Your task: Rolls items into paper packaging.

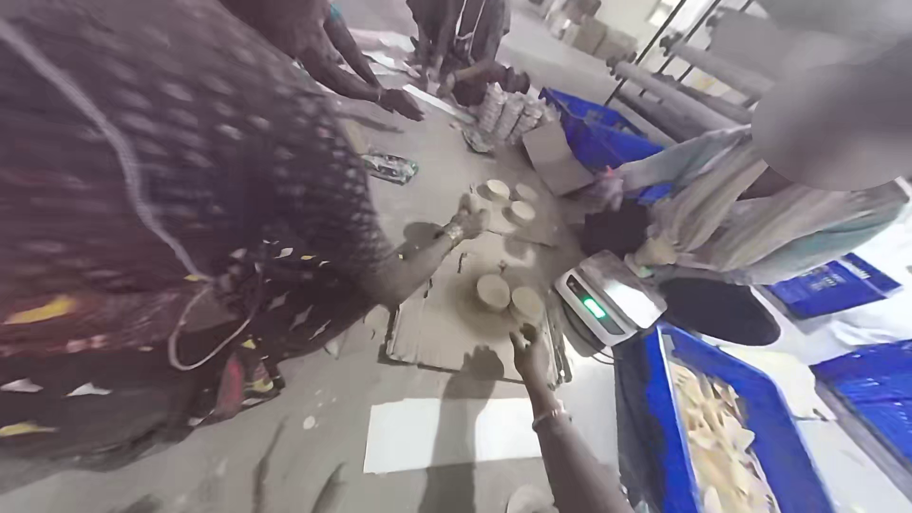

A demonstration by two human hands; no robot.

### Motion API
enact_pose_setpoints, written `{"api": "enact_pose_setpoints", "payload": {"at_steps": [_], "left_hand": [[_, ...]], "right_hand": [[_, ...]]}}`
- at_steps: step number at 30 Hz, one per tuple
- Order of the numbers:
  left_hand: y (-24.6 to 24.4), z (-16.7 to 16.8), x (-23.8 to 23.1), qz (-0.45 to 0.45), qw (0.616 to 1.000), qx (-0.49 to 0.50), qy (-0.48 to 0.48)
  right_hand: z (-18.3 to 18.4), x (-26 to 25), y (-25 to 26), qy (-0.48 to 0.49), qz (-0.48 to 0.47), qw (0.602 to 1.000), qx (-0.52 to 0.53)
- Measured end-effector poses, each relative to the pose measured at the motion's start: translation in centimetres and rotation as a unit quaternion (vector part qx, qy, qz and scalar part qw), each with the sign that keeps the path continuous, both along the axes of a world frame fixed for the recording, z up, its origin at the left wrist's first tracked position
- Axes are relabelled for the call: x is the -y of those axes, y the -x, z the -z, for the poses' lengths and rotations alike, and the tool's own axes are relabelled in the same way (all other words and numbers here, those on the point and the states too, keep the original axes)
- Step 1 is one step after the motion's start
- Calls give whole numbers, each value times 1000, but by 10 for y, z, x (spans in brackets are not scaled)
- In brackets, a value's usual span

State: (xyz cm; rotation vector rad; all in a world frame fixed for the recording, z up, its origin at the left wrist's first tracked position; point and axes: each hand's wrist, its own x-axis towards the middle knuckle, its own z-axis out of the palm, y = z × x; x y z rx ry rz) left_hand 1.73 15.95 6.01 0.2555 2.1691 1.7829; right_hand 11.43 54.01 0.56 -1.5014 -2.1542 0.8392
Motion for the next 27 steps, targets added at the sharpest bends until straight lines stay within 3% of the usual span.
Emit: {"api": "enact_pose_setpoints", "payload": {"at_steps": [2, 4, 7, 12, 17, 22, 25, 27], "left_hand": [[-7, -8, -77, 77, 976, 188, -83], [-7, 8, -139, 92, 929, 336, -123], [0, 48, -191, 55, 891, 433, -127], [-2, 73, -201, 44, 879, 443, -169], [-2, 78, -199, 72, 877, 428, -206], [0, 72, -196, 63, 871, 454, -179], [0, 71, -198, 55, 872, 457, -168], [-3, 68, -194, 66, 895, 417, -143]], "right_hand": [[-15, -41, 24, -32, -64, 994, 80], [-23, -77, 51, -37, -85, 982, 162], [-9, -133, 81, 9, -119, 961, 248], [4, -172, 106, 53, -228, 901, 365], [16, -179, 116, 96, -266, 894, 348], [4, -117, 122, 7, -276, 902, 332], [-10, -84, 111, 57, -256, 923, 283], [-30, -50, 95, 78, -223, 939, 251]]}}
